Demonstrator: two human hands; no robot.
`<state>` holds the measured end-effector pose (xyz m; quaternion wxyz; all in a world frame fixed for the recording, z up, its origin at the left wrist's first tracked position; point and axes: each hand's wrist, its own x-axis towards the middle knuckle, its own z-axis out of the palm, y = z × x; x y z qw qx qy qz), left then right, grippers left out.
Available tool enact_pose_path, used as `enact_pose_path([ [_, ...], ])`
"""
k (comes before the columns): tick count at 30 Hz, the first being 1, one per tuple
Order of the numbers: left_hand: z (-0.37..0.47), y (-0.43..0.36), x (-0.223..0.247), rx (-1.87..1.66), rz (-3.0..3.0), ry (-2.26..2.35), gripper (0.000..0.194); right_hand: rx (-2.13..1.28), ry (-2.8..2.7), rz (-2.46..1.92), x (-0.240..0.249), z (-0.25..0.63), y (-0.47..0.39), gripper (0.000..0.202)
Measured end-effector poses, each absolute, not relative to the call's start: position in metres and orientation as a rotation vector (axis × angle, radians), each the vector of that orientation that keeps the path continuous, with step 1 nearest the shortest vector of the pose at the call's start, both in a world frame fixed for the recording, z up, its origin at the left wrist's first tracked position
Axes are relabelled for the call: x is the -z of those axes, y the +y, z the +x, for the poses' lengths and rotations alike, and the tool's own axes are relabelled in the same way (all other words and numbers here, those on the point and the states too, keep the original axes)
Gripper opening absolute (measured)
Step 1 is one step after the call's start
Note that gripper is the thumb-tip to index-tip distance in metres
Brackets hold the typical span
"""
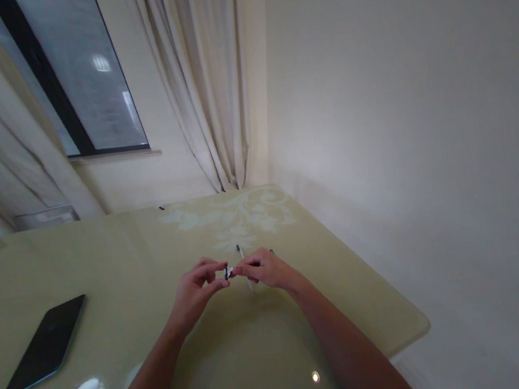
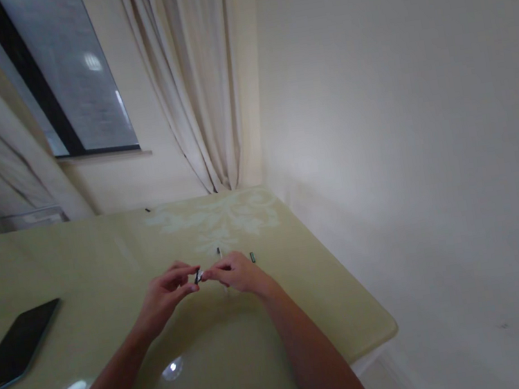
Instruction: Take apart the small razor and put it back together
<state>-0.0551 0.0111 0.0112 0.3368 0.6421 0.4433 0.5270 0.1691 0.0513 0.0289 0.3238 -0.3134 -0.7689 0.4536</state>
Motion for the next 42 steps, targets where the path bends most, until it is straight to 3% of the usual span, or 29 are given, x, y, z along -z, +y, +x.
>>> enact_pose_path([
  [8,-0.043,0.01,-0.002,-1.414,1.426,1.201,0.032,-1.216,-2.0,-0.829,-0.024,0.164,0.052,0.049],
  [28,-0.045,0.013,0.01,-1.317,1.325,1.156,0.054,-1.011,-1.936,-0.839,-0.022,0.154,0.05,0.054],
  [42,-0.037,0.008,0.003,-1.348,1.306,1.163,0.061,-0.934,-1.939,-0.895,-0.022,0.157,0.053,0.034],
])
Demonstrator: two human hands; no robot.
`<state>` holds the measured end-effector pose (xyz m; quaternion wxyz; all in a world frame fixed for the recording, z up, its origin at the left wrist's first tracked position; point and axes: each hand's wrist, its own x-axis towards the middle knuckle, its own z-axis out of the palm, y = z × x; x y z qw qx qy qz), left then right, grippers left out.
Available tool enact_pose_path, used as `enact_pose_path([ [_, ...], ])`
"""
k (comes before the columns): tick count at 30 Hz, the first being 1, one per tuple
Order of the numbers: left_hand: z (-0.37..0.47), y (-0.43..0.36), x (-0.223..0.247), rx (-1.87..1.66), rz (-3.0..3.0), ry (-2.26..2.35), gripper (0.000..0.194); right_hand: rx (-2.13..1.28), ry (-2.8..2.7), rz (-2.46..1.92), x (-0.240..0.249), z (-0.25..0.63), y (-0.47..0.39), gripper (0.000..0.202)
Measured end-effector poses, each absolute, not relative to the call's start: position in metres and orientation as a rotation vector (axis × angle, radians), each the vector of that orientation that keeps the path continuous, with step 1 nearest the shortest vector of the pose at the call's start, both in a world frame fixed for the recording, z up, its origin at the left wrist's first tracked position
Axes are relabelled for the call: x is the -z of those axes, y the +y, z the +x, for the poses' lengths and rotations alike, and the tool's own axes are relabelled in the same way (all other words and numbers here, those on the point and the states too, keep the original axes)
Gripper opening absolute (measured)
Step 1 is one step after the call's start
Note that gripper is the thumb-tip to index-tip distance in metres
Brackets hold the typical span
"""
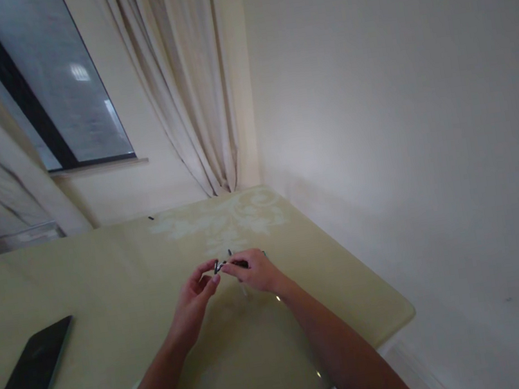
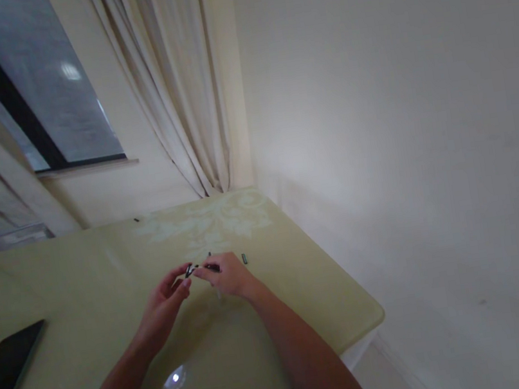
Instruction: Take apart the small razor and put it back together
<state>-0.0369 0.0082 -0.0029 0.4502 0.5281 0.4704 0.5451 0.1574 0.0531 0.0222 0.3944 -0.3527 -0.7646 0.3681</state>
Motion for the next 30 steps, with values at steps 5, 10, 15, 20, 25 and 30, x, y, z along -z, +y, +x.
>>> enact_pose_path([
  [5,-0.034,0.011,0.004,-1.308,1.505,1.38,0.061,-1.023,-1.586,-0.948,-0.018,0.178,0.077,0.029],
  [10,-0.016,0.01,0.022,-1.025,2.037,1.591,0.049,-0.625,-1.457,-1.395,-0.014,0.225,0.103,0.019],
  [15,0.002,0.006,0.021,-0.613,2.354,1.813,0.033,-0.461,-1.535,-1.846,-0.007,0.243,0.103,0.014],
  [20,-0.003,0.003,0.016,-0.438,2.323,1.972,0.025,-0.412,-1.561,-2.007,0.001,0.236,0.099,0.012],
  [25,-0.014,0.003,0.016,-0.749,2.117,1.955,0.028,-0.359,-1.498,-1.817,-0.003,0.222,0.097,0.025],
  [30,0.001,0.01,-0.001,-1.129,2.168,1.573,0.033,-1.058,-1.541,-1.145,-0.011,0.189,0.092,0.054],
])
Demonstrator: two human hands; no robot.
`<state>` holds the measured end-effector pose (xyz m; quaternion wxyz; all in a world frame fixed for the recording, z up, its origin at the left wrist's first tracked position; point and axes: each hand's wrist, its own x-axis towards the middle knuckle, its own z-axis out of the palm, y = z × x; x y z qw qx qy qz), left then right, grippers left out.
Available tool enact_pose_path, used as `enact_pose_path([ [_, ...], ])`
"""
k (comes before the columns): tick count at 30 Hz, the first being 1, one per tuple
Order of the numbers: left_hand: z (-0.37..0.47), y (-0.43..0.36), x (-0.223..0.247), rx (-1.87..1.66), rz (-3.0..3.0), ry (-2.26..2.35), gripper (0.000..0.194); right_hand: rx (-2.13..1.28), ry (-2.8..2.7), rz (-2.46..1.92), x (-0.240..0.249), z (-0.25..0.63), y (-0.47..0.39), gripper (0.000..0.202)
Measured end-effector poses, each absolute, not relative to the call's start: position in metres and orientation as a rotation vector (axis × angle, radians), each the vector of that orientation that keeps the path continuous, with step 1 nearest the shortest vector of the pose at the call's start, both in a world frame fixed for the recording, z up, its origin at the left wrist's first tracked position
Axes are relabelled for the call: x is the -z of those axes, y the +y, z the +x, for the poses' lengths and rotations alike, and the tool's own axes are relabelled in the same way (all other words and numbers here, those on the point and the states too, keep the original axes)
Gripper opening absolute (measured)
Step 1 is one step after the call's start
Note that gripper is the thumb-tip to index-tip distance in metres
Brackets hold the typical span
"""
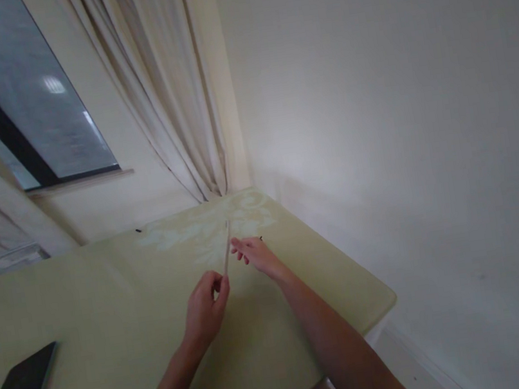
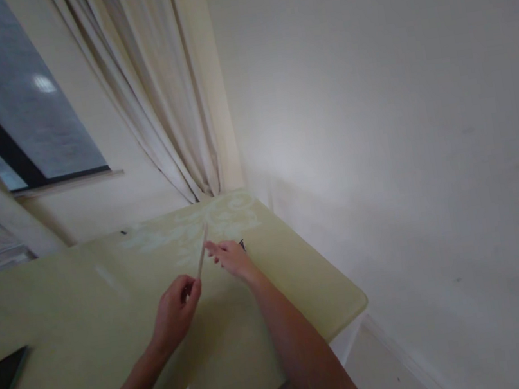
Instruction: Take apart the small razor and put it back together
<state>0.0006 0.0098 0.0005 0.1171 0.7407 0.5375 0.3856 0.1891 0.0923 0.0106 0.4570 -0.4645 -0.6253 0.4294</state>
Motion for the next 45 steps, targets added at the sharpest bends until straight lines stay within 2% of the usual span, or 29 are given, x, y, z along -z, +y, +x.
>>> enact_pose_path([
  [2,0.013,0.021,-0.006,-1.083,2.213,1.42,0.036,-1.216,-1.427,-0.977,-0.012,0.183,0.093,0.051],
  [4,0.027,0.039,-0.006,-1.024,2.186,1.36,0.039,-1.19,-1.21,-0.941,-0.013,0.186,0.096,0.049],
  [7,0.049,0.068,0.003,-0.886,2.131,1.467,0.028,-1.114,-0.959,-0.899,-0.015,0.197,0.101,0.051],
  [12,0.069,0.087,0.018,-0.674,2.226,1.668,0.026,-1.201,-0.897,-0.841,-0.014,0.204,0.104,0.051],
  [15,0.056,0.077,0.018,-0.812,2.227,1.533,0.023,-1.245,-1.023,-0.938,-0.009,0.199,0.101,0.044],
  [20,-0.001,0.038,0.012,-1.243,2.206,1.451,0.037,-1.172,-1.481,-1.203,-0.004,0.175,0.083,0.024],
  [25,-0.033,0.003,0.008,-1.466,2.153,1.592,0.04,-1.438,-1.526,-1.026,-0.008,0.144,0.058,0.021],
  [34,-0.025,-0.004,0.003,-1.53,2.134,1.625,0.038,-1.747,-1.391,-0.945,-0.012,0.147,0.048,0.03],
  [45,-0.015,-0.008,-0.004,-1.544,1.905,1.543,0.035,-1.586,-1.395,-0.997,-0.007,0.147,0.049,0.03],
])
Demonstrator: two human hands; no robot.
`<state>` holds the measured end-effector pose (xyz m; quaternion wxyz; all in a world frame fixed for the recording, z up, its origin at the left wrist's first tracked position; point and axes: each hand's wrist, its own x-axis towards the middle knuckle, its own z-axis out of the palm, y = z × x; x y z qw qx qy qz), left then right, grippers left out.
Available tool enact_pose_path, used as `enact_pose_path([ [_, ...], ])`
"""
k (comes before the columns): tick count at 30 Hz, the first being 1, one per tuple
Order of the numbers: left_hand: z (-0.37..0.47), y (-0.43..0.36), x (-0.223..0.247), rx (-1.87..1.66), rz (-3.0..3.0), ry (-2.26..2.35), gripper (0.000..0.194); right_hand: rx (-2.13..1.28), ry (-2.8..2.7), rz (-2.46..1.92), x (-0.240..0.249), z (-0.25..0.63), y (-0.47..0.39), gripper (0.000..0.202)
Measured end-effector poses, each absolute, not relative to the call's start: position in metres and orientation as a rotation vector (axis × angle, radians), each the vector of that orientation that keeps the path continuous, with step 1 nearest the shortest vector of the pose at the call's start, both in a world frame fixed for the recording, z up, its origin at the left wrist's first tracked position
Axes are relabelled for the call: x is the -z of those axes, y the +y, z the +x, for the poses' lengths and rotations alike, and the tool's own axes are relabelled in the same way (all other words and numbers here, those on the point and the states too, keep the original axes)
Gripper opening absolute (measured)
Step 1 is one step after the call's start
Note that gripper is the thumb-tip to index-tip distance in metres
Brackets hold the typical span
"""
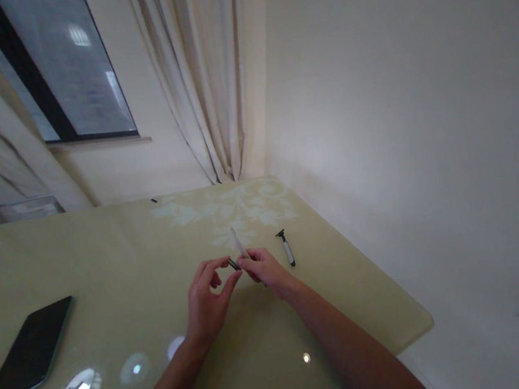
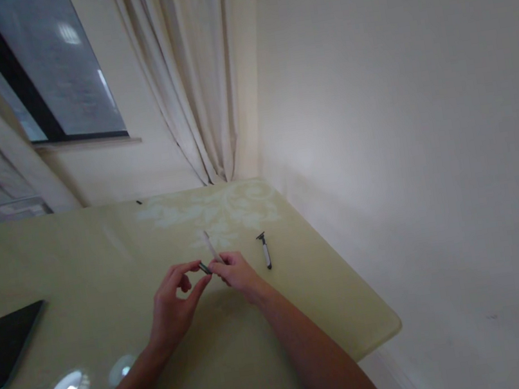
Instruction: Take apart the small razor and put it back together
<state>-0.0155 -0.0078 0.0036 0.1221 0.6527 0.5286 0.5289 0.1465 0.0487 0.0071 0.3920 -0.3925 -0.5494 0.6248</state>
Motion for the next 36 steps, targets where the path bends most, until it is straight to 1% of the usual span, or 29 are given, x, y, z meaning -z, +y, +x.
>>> enact_pose_path([
  [4,-0.017,-0.005,0.0,-1.51,1.784,1.444,0.026,-1.653,-1.247,-0.987,-0.006,0.147,0.052,0.029],
  [7,-0.018,-0.003,0.002,-1.489,1.758,1.373,0.024,-1.71,-1.173,-0.935,-0.006,0.148,0.053,0.033],
  [9,-0.017,-0.003,0.003,-1.459,1.757,1.322,0.027,-1.741,-1.168,-0.9,-0.008,0.149,0.052,0.034],
  [13,-0.016,-0.004,0.003,-1.394,1.829,1.223,0.043,-1.767,-1.277,-0.855,-0.012,0.15,0.05,0.035],
  [21,-0.02,0.001,0.01,-1.329,1.819,1.19,0.035,-1.726,-1.414,-0.872,-0.014,0.154,0.049,0.043],
  [28,-0.022,0.003,0.016,-1.349,1.871,1.174,0.032,-1.76,-1.391,-0.827,-0.012,0.152,0.05,0.036],
  [34,-0.021,0.003,0.014,-1.381,1.855,1.2,0.038,-1.77,-1.381,-0.823,-0.011,0.151,0.05,0.031],
  [36,-0.022,0.003,0.013,-1.382,1.848,1.208,0.035,-1.778,-1.375,-0.811,-0.011,0.151,0.05,0.03],
])
